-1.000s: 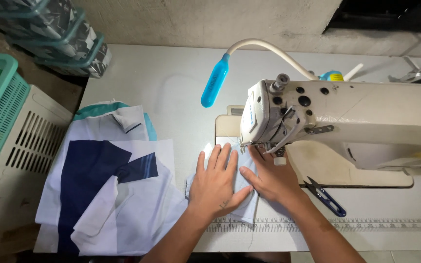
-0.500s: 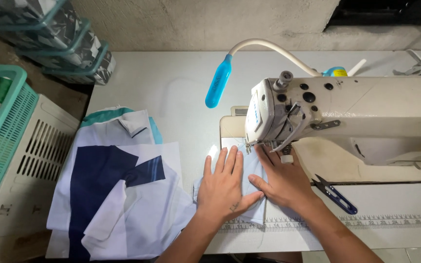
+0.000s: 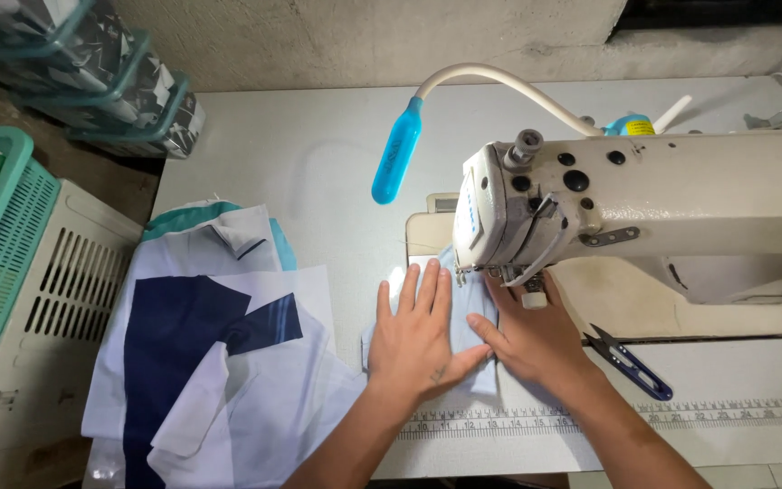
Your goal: Trimming excess threads from fabric pieces using a thread nipper and organizing the pieces at a sewing workstation.
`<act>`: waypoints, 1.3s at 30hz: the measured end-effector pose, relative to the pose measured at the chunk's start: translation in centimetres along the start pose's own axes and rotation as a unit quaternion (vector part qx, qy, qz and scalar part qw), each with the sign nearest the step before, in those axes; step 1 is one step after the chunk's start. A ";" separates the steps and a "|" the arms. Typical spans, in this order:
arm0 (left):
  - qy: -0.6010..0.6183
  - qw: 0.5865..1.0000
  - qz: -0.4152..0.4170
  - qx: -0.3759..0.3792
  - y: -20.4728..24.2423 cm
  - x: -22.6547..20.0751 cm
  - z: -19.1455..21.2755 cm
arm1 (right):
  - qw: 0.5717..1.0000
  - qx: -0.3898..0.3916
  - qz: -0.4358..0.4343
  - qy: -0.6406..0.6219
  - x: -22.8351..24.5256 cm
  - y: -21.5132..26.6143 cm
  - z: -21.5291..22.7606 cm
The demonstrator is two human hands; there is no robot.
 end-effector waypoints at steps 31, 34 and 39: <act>0.097 0.985 0.021 0.139 -4.5 1.8 3.2 | 0.943 -0.302 0.138 -0.005 -1.5 -0.4 -1.6; 0.103 0.985 0.022 0.140 -4.5 1.8 3.1 | 0.934 -0.325 0.148 0.001 -2.2 -1.2 -2.8; 0.099 0.985 0.021 0.136 -4.5 1.8 3.2 | 0.937 -0.318 0.144 -0.006 -1.6 -0.6 -1.7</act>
Point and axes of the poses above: each hand's wrist, its own y-axis away from the middle knuckle, its own z-axis out of the back of the hand, x = y × z, the point moved 7 cm from there along -y, towards the middle knuckle, and after that the axes turned 6 degrees about x, right-handed, at the moved point
